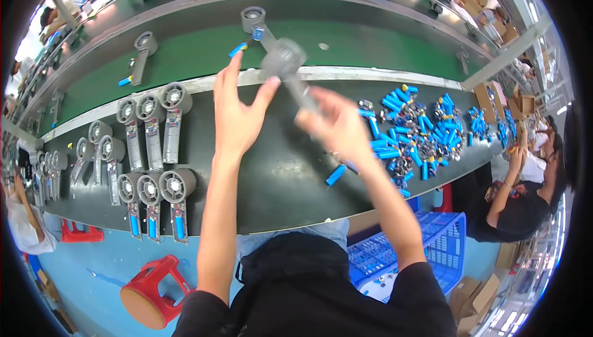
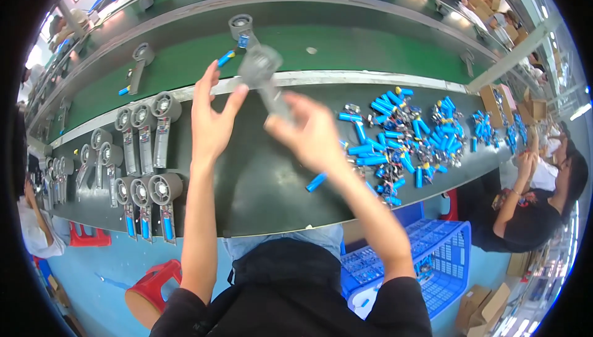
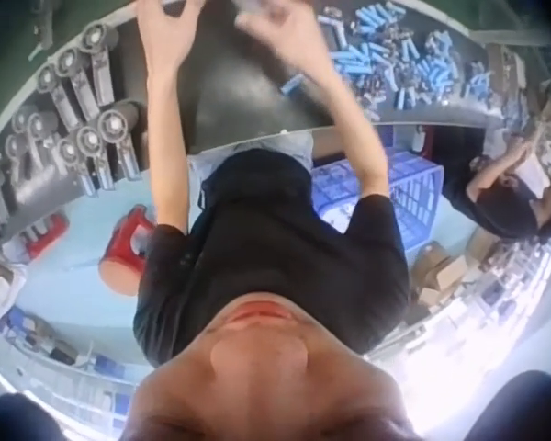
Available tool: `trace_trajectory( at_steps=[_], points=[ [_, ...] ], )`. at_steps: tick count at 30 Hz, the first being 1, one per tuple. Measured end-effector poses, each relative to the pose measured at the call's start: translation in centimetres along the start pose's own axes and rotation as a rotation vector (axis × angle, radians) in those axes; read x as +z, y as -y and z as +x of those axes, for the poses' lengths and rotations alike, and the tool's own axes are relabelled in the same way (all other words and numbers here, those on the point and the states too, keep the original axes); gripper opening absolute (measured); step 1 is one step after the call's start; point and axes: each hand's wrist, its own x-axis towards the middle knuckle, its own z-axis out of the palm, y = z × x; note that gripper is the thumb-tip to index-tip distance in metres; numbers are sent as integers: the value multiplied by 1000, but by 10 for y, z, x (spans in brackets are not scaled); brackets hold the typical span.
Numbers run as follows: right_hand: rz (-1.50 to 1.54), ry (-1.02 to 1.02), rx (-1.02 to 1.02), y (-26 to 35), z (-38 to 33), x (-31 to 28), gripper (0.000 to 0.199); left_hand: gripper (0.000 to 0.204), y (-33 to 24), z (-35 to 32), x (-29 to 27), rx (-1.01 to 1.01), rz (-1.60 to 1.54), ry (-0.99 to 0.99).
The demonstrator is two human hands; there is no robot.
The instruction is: The person assembles small mechanical components by hand, attaching blue handles and small yellow parts to a metal housing, then placing the assembled unit into a blue crate.
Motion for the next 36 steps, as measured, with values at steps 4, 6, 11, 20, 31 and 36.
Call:
trace_trajectory(
  at_steps=[4, 6, 11, 20, 31, 36],
  points=[
    [-88, 148, 90, 25, -93, 18, 63, 69, -17, -45, -15, -58, 138, 262],
    [-128, 97, 147, 19, -108, 7, 47, 66, -9, -62, -18, -211, 22, 358],
    [-779, -252, -183, -5, -71, -56, 22, 64, -9, -83, -14, -161, -82, 472],
    [-431, -228, -11, -1, -53, -82, 33, 70, -3, -88, -17, -73, -4, 486],
    [-606, -191, -84, 9, -41, -72, 19, 17, -16, -85, -18, 74, -22, 191],
    [-115, -479, -93, 6, -47, -77, 20, 11, -17, -87, -24, 63, 5, 164]
  ],
)
